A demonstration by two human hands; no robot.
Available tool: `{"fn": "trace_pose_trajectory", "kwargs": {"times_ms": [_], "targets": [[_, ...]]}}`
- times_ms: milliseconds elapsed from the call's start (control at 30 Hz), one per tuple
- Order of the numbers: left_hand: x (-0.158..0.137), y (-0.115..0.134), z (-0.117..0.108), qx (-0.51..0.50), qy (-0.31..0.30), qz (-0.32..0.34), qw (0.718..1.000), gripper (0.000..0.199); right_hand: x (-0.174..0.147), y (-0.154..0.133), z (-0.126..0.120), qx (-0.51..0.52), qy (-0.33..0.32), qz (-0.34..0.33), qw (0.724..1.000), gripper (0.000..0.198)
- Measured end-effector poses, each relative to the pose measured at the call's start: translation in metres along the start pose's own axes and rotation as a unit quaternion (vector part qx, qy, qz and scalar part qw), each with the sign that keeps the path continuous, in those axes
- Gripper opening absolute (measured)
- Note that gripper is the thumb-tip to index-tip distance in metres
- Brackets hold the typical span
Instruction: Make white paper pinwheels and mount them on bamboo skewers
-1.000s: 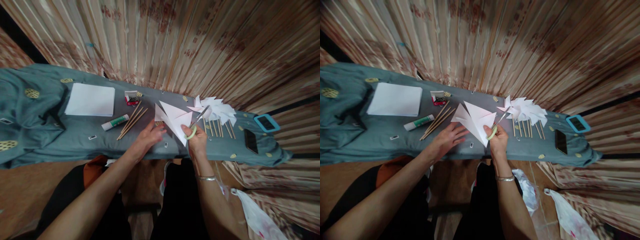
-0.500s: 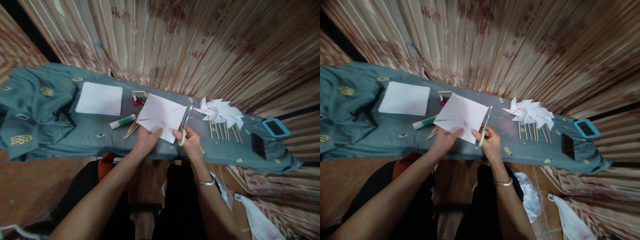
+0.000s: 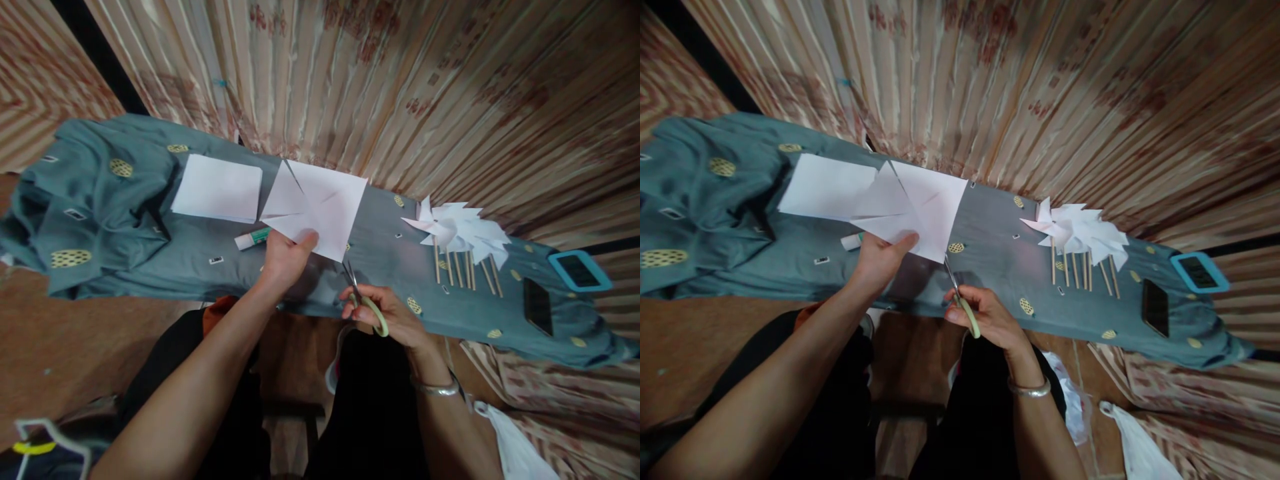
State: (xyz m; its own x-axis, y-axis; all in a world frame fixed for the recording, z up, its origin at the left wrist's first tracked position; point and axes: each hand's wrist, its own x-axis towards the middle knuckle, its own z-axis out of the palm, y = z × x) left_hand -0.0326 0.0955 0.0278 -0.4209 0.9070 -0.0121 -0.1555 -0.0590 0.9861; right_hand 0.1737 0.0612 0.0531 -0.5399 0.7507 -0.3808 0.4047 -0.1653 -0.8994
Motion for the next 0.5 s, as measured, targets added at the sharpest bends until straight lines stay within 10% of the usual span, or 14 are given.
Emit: {"fn": "trace_pose_trajectory", "kwargs": {"times_ms": [500], "targets": [[-0.0078,0.0020,0.0105,0.003,-0.042,0.003,0.999,0.014,0.0020,0.0019,-0.0004,0.041,-0.014,0.013,0.999,0.057]]}}
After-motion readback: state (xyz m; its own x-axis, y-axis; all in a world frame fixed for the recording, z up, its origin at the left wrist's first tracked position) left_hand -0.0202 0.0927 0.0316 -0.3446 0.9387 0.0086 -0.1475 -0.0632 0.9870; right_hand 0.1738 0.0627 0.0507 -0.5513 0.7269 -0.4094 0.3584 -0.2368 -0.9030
